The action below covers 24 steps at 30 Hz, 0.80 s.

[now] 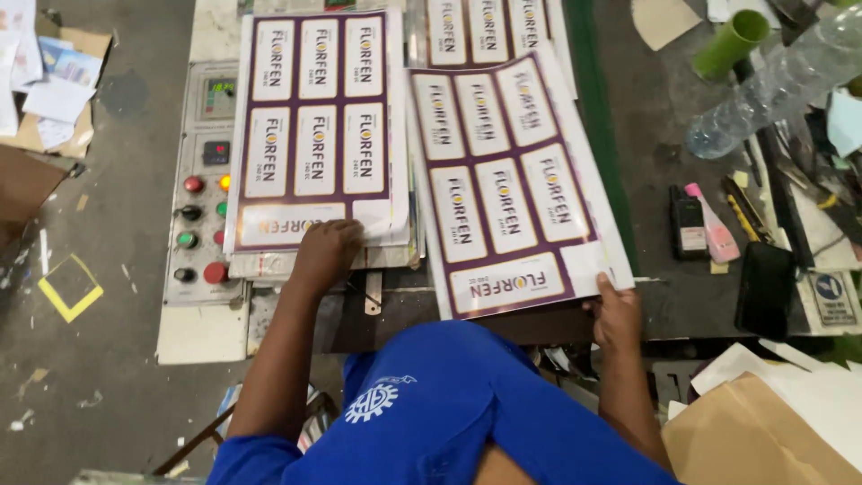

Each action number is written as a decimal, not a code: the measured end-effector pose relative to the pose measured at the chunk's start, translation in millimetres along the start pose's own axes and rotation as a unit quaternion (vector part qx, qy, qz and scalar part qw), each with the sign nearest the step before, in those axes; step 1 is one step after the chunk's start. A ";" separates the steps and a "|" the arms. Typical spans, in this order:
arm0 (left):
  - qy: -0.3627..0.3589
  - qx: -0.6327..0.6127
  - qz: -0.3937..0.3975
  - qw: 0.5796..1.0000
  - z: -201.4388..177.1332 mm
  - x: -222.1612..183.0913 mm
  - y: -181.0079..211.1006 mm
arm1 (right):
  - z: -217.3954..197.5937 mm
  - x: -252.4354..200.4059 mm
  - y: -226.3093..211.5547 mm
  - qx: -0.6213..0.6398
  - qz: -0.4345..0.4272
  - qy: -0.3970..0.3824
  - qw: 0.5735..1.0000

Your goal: Feeding large printed sheets of paper into a production machine in a print shop.

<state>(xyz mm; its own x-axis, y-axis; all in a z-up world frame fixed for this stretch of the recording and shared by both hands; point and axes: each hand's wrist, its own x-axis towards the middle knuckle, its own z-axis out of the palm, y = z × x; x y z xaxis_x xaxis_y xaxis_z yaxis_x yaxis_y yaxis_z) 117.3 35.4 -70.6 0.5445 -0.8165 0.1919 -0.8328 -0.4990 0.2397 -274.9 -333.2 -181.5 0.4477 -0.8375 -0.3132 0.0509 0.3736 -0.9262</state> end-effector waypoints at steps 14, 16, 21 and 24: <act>0.212 -0.048 -0.026 0.976 -65.7 7.3 13.3 | -9.2 -17.4 11.5 -0.009 -0.030 0.010 0.999; 0.212 -0.039 -0.051 0.975 -74.4 6.4 20.5 | 0.8 -18.8 6.8 -0.033 -0.007 0.012 0.999; 0.213 -0.023 -0.045 0.976 -63.6 1.0 13.3 | 30.4 -21.3 -9.1 -0.066 -0.011 0.012 0.998; 0.219 -0.018 -0.034 0.975 -68.3 -1.8 18.0 | 39.1 -18.5 -13.1 -0.083 -0.018 0.007 0.996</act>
